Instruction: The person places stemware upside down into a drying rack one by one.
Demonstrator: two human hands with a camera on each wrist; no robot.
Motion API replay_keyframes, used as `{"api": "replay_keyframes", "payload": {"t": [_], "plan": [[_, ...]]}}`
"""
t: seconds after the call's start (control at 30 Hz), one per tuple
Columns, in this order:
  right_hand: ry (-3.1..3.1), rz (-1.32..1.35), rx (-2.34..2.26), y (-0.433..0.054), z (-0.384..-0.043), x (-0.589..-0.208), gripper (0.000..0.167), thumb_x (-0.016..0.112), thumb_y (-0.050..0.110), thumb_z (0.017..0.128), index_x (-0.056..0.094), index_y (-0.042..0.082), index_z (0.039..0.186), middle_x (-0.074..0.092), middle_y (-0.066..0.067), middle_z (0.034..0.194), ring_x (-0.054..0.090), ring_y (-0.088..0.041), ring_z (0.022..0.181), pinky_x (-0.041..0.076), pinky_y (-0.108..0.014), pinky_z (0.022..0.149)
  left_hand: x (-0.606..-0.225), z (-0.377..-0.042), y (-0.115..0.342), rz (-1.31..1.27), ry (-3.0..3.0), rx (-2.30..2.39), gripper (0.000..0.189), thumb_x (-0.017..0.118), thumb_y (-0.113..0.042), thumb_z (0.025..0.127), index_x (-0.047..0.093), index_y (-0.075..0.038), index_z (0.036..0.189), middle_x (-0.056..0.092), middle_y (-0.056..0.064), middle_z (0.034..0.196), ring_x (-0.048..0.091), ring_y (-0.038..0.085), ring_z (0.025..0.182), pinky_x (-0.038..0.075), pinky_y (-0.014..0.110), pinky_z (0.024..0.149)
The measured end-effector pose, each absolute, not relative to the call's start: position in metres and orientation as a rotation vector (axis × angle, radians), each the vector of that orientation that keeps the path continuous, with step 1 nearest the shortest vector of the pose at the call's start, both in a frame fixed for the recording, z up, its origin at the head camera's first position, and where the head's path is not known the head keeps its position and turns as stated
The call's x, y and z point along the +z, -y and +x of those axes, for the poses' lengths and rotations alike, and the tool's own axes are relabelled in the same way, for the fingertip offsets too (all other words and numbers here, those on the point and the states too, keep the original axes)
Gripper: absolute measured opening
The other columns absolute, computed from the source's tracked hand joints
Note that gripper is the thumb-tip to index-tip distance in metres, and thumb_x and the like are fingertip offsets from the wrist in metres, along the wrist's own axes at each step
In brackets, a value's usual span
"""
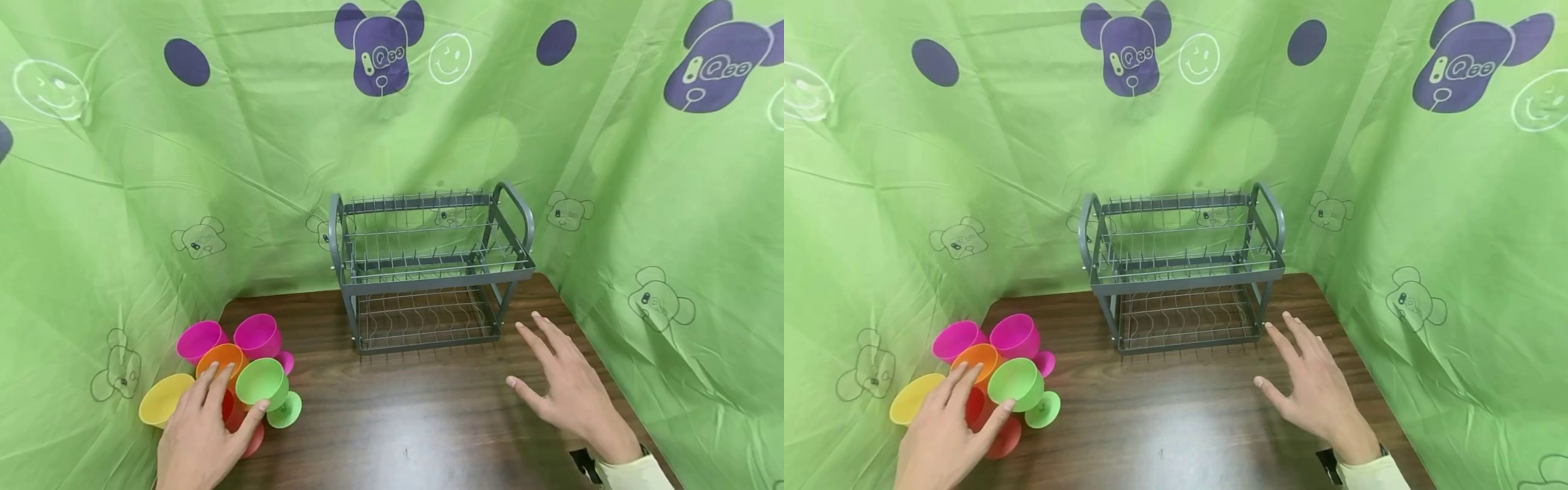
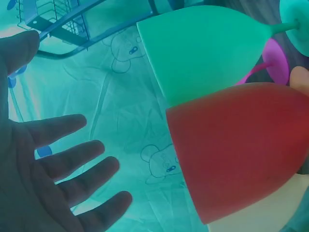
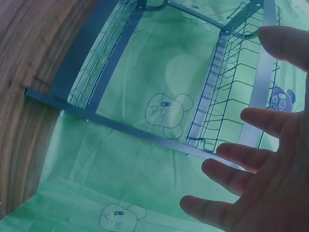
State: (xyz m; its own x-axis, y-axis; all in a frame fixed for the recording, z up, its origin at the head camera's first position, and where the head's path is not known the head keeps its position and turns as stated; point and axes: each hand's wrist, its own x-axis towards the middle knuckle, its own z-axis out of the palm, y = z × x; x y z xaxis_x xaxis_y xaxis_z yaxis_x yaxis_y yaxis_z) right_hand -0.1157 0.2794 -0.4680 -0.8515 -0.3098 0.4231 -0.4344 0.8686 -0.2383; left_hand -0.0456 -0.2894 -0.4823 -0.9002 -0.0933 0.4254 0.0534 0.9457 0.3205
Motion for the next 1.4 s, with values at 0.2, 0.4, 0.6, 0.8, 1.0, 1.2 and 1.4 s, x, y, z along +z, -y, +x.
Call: {"api": "replay_keyframes", "payload": {"t": [0.2, 0.4, 0.6, 0.8, 1.0, 1.2, 1.4], "plan": [[2.614, 0.560, 0.511, -0.270, -0.113, -0.468, 0.094, 0.089, 0.041, 0.081, 0.045, 0.018, 0.161, 0.033, -0.014, 0.172, 0.046, -0.048, 0.144, 0.056, -0.070, 0.091, -0.487, -0.040, 0.287, 0.093, 2.551, -0.537, 0.085, 0.087, -0.049, 0.081, 0.057, -0.007, 0.149, 0.057, 0.024, 0.148, 0.051, 0.048, 0.128, 0.042, 0.064, 0.101], [2.602, 0.554, 0.594, -0.257, -0.113, -0.473, 0.092, 0.088, 0.038, 0.083, 0.044, 0.021, 0.162, 0.034, -0.013, 0.171, 0.049, -0.048, 0.141, 0.059, -0.068, 0.084, -0.495, -0.035, 0.280, 0.161, 2.401, -0.633, 0.075, 0.090, -0.035, 0.076, 0.065, -0.007, 0.141, 0.061, 0.024, 0.145, 0.054, 0.049, 0.127, 0.045, 0.062, 0.101], [2.582, 0.549, 0.712, -0.244, -0.114, -0.482, 0.089, 0.087, 0.033, 0.085, 0.044, 0.023, 0.162, 0.039, -0.011, 0.168, 0.053, -0.045, 0.140, 0.056, -0.069, 0.095, -0.509, -0.030, 0.279, 0.247, 2.217, -0.695, 0.066, 0.087, -0.030, 0.075, 0.070, -0.006, 0.134, 0.060, 0.026, 0.143, 0.051, 0.051, 0.125, 0.032, 0.023, 0.115], [2.568, 0.527, 0.872, -0.233, -0.113, -0.494, 0.083, 0.086, 0.028, 0.089, 0.046, 0.025, 0.160, 0.043, -0.007, 0.165, 0.054, -0.039, 0.141, 0.052, -0.065, 0.105, -0.524, -0.026, 0.279, 0.369, 2.110, -0.727, 0.065, 0.087, -0.030, 0.073, 0.072, -0.005, 0.131, 0.059, 0.026, 0.142, 0.050, 0.050, 0.124, 0.021, 0.005, 0.103], [2.519, 0.547, 0.941, -0.227, -0.110, -0.508, 0.081, 0.089, 0.021, 0.086, 0.050, 0.022, 0.157, 0.051, -0.006, 0.160, 0.056, -0.032, 0.140, 0.039, -0.023, 0.118, -0.531, -0.021, 0.273, 0.553, 2.076, -0.783, 0.066, 0.090, -0.025, 0.073, 0.070, -0.009, 0.134, 0.058, 0.016, 0.139, 0.049, 0.011, 0.121, 0.026, 0.004, 0.088], [2.491, 0.603, 0.976, -0.219, -0.108, -0.516, 0.078, 0.089, 0.019, 0.086, 0.052, 0.018, 0.155, 0.056, -0.005, 0.154, 0.059, -0.026, 0.134, 0.058, -0.027, 0.097, -0.535, -0.018, 0.269, 0.651, 1.968, -0.841, 0.071, 0.089, -0.019, 0.074, 0.064, -0.006, 0.139, 0.034, -0.037, 0.132, 0.035, -0.017, 0.109, 0.031, 0.005, 0.082], [2.529, 0.573, 1.025, -0.214, -0.108, -0.520, 0.075, 0.087, 0.022, 0.088, 0.053, 0.021, 0.155, 0.057, -0.001, 0.152, 0.058, -0.019, 0.135, 0.058, -0.027, 0.098, -0.546, -0.019, 0.271, 0.759, 1.852, -0.932, 0.076, 0.090, -0.019, 0.073, 0.062, -0.010, 0.143, 0.032, -0.037, 0.126, 0.042, -0.012, 0.105, 0.035, 0.005, 0.087]]}}
